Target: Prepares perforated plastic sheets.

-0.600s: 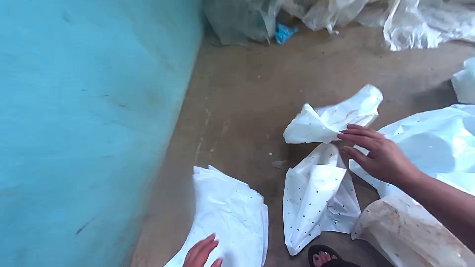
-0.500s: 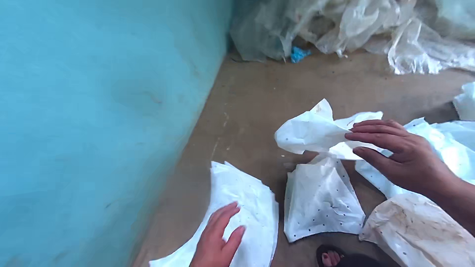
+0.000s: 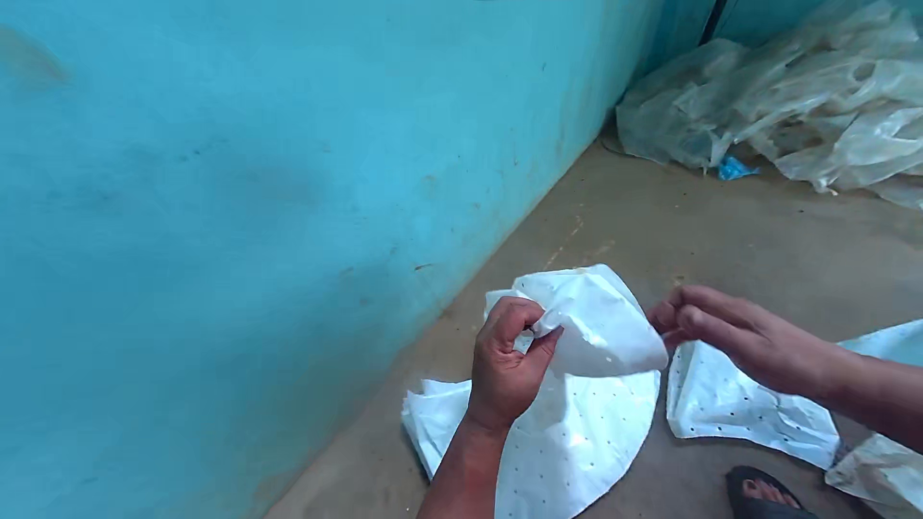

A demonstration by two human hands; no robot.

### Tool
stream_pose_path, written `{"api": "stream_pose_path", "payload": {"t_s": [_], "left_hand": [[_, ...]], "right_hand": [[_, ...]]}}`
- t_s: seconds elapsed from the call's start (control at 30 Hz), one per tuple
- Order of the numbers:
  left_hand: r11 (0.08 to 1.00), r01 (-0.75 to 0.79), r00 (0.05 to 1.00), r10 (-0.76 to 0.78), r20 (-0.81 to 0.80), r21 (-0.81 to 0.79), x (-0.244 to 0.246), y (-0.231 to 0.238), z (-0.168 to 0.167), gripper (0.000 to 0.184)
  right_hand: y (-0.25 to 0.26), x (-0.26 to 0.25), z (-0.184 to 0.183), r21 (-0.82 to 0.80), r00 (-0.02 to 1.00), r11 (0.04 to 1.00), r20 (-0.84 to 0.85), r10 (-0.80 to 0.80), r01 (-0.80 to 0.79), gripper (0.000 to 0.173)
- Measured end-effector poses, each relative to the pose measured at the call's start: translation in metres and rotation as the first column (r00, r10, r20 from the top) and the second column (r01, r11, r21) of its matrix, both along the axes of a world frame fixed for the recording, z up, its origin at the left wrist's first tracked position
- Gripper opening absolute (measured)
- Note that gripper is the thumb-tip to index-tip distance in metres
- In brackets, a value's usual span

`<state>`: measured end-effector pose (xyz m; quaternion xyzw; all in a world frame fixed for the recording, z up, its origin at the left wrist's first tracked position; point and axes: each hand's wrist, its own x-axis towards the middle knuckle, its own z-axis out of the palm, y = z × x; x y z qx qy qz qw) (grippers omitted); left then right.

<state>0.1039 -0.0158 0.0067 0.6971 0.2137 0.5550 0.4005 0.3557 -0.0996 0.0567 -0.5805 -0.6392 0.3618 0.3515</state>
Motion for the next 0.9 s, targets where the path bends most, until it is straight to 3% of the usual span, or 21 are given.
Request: {"api": "stream_pose_path", "payload": {"t_s": [0.07,0.17,0.2,0.27,0.37,0.47,0.6,0.7,0.77,0.87,0.9], "left_hand": [[0.995,0.03,0.999,-0.027,-0.027,0.099,-0.015,0.002,0.004,0.013],[0.982,0.083,0.996,-0.076,-0.047,0.172,-0.032,0.008,0.006,0.022],[0.981,0.07,0.997,-0.064,-0.04,0.18,-0.037,0.01,0.006,0.023],[0.98,0.016,1.0,-0.012,-0.021,0.199,-0.043,0.017,0.004,0.026],[0.976,-0.046,0.998,0.034,0.059,0.211,-0.043,0.026,-0.001,0.04],[0.978,-0.067,0.987,0.036,0.156,0.199,-0.037,0.028,-0.002,0.056],[0.981,-0.16,0.974,0.138,0.181,0.111,-0.044,0.031,-0.004,0.051],[0.99,-0.143,0.982,0.139,0.127,0.022,-0.049,0.034,-0.004,0.054],[0.999,-0.054,0.994,0.054,0.092,-0.001,-0.046,0.03,0.0,0.054],[0.999,0.05,0.999,-0.05,0.019,-0.009,-0.035,0.02,0.01,0.053],[1.0,0.017,1.0,-0.018,-0.001,-0.003,-0.031,0.016,0.012,0.041]], "right_hand": [[0.024,-0.024,0.014,-0.087,0.995,0.992,-0.026,-0.098,0.095,0.046],[0.051,-0.053,0.022,-0.152,0.979,0.976,-0.103,-0.174,0.157,0.013],[0.055,-0.061,0.023,-0.172,0.974,0.97,-0.119,-0.194,0.173,0.009],[0.056,-0.072,0.024,-0.225,0.959,0.953,-0.154,-0.24,0.202,0.008],[0.048,-0.082,0.029,-0.255,0.945,0.942,-0.183,-0.269,0.219,0.029],[0.045,-0.086,0.035,-0.101,0.924,0.949,-0.221,-0.313,0.297,0.027],[0.052,-0.061,0.056,0.126,0.849,0.89,-0.382,-0.364,0.438,0.022],[0.053,-0.043,0.072,0.127,0.709,0.842,-0.613,-0.349,0.525,0.02],[0.049,-0.038,0.079,0.14,0.653,0.807,-0.673,-0.347,0.573,0.021],[0.038,-0.032,0.078,0.279,0.763,0.813,-0.584,-0.278,0.51,0.026],[0.035,-0.032,0.077,0.313,0.797,0.823,-0.549,-0.251,0.475,0.027]]}}
